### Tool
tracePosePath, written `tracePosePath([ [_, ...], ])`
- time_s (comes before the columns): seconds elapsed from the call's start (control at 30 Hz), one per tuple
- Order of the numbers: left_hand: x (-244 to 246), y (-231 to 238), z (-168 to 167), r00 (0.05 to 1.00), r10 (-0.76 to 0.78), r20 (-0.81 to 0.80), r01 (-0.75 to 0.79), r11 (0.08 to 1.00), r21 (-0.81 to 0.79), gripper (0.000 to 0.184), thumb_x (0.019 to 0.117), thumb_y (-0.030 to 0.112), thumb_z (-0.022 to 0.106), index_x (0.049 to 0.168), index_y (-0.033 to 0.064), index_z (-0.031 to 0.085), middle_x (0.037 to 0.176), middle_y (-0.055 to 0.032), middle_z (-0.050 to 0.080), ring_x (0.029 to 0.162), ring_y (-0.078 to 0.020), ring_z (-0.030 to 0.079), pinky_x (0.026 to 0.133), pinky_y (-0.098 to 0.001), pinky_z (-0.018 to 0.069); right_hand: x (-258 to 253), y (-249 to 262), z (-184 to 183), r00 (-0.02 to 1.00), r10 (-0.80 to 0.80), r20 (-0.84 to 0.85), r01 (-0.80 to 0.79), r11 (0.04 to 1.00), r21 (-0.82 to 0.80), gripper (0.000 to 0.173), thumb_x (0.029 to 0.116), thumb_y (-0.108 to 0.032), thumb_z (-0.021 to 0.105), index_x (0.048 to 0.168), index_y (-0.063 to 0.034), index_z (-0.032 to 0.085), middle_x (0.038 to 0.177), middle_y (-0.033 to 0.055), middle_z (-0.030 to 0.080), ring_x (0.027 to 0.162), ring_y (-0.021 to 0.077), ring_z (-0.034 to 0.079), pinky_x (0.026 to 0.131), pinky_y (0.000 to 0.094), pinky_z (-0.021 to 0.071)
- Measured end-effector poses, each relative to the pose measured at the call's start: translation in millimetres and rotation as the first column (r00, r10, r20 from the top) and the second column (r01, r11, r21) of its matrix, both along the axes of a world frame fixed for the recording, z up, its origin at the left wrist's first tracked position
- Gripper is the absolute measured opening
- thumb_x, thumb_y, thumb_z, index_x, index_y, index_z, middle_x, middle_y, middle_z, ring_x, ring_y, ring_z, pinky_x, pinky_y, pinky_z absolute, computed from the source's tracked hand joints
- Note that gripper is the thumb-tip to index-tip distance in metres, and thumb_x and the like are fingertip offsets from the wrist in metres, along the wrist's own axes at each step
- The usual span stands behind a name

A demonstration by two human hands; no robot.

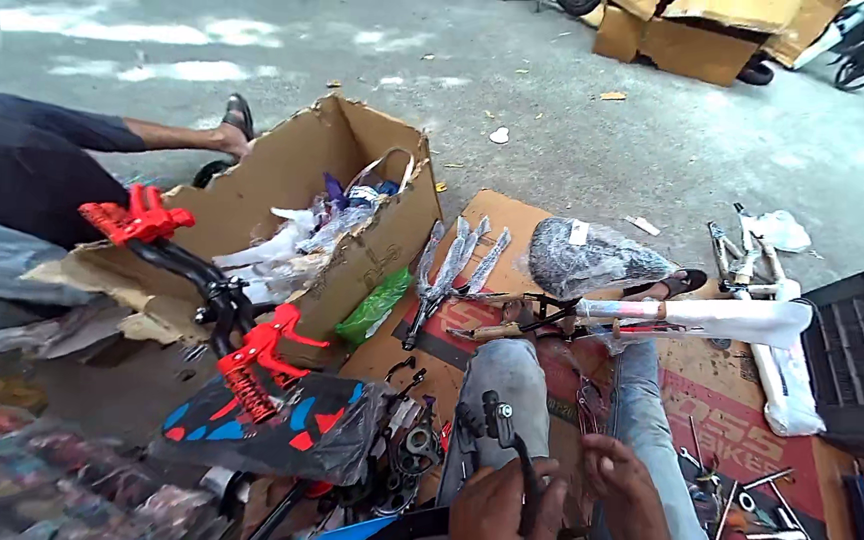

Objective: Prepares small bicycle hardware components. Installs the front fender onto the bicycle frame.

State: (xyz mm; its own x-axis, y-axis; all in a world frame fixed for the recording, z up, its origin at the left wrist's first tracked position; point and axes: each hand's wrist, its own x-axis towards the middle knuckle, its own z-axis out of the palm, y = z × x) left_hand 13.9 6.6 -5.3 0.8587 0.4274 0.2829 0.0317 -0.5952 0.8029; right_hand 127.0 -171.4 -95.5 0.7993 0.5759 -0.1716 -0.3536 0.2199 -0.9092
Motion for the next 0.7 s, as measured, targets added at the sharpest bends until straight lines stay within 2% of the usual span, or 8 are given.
tracePosePath([
  [0.1,0.2,2.1,-3.3,0.999,0.004,0.045,-0.001,0.998,-0.066,0.044,0.1068,0.046,0.049,0.111,0.0103,0.074,0.077,0.0025,0.07,0.066,-0.0054,0.064,0.065,-0.0294,0.0555,-17.1,-15.6,16.4,0.941,0.139,0.31,-0.158,0.987,0.04,0.047,0.0957,-0.048,0.067,0.132,-0.0187,0.068,0.113,-0.0042,0.069,0.081,0.0007,0.059,0.068,0.0189,0.0507],
  [0.13,-0.2,2.1,-4.4,0.999,0.009,0.05,-0.006,0.997,-0.073,0.045,0.1072,0.047,0.047,0.112,0.0108,0.074,0.076,0.0038,0.069,0.066,-0.0042,0.063,0.065,-0.0286,0.0558,-23.5,-18.5,24.7,0.907,0.183,0.38,-0.201,0.98,0.008,0.052,0.0952,-0.053,0.067,0.135,-0.0188,0.066,0.117,-0.0044,0.067,0.08,-0.0014,0.056,0.066,0.0168,0.0473],
  [0.23,-0.2,3.1,-8.4,0.998,0.008,0.064,-0.002,0.996,-0.09,0.051,0.108,0.051,0.041,0.113,0.0118,0.073,0.074,0.0062,0.066,0.063,-0.003,0.06,0.06,-0.0263,0.0544,-39.5,-17.1,48.2,0.858,0.27,0.437,-0.294,0.956,-0.015,0.073,0.092,-0.062,0.066,0.145,-0.013,0.055,0.114,-0.0007,0.064,0.066,-0.0031,0.045,0.054,0.0151,0.0368],
  [0.3,-1.3,6.6,-9.1,0.995,-0.031,0.096,0.047,0.986,-0.16,0.055,0.1087,0.052,0.038,0.115,0.0107,0.072,0.074,0.0065,0.065,0.061,-0.0028,0.057,0.056,-0.0239,0.0508,-44.4,-8.7,55.9,0.85,0.27,0.452,-0.297,0.955,-0.011,0.074,0.0961,-0.06,0.062,0.149,-0.01,0.049,0.111,0.0035,0.066,0.066,0.0006,0.049,0.054,0.0177,0.0414],
  [0.37,-1.8,11.1,-6.8,0.982,-0.074,0.172,0.123,0.947,-0.296,0.06,0.1091,0.054,0.033,0.117,0.0061,0.07,0.075,0.0051,0.065,0.059,-0.0014,0.054,0.049,-0.0179,0.044,-43.5,1.4,56.5,0.838,0.227,0.496,-0.259,0.966,-0.003,0.054,0.1022,-0.047,0.061,0.138,-0.0069,0.059,0.105,0.0053,0.069,0.069,0.0026,0.056,0.059,0.0203,0.0499],
  [0.43,-2.1,15.0,-3.0,0.968,-0.063,0.244,0.175,0.865,-0.471,0.065,0.1075,0.056,0.035,0.119,0.0014,0.068,0.079,0.002,0.066,0.062,-0.0027,0.056,0.049,-0.0157,0.0415,-37.5,8.2,53.7,0.812,0.204,0.548,-0.248,0.969,0.008,0.041,0.1047,-0.04,0.059,0.124,-0.0039,0.064,0.094,0.0058,0.067,0.062,0.003,0.051,0.054,0.02,0.0456],
  [0.6,-1.7,22.8,-2.4,0.913,0.086,0.398,0.251,0.649,-0.718,0.044,0.1007,0.038,0.062,0.126,0.0014,0.064,0.091,-0.005,0.07,0.067,-0.0056,0.061,0.052,-0.0161,0.048,-31.3,-4.6,50.0,0.786,0.27,0.556,-0.328,0.945,0.004,0.035,0.1028,-0.034,0.064,0.118,-0.0028,0.067,0.094,0.0066,0.066,0.066,0.003,0.05,0.059,0.0188,0.0445],
  [0.7,-0.2,23.6,-2.4,0.891,0.127,0.436,0.297,0.564,-0.77,0.042,0.0984,0.028,0.064,0.131,0.0022,0.061,0.102,-0.0095,0.07,0.069,-0.0069,0.062,0.055,-0.0173,0.0489,-38.0,-14.2,42.8,0.791,0.27,0.549,-0.302,0.953,-0.032,0.037,0.1041,-0.036,0.061,0.113,-0.0006,0.064,0.088,0.0081,0.063,0.065,0.0056,0.051,0.059,0.0214,0.0457],
])
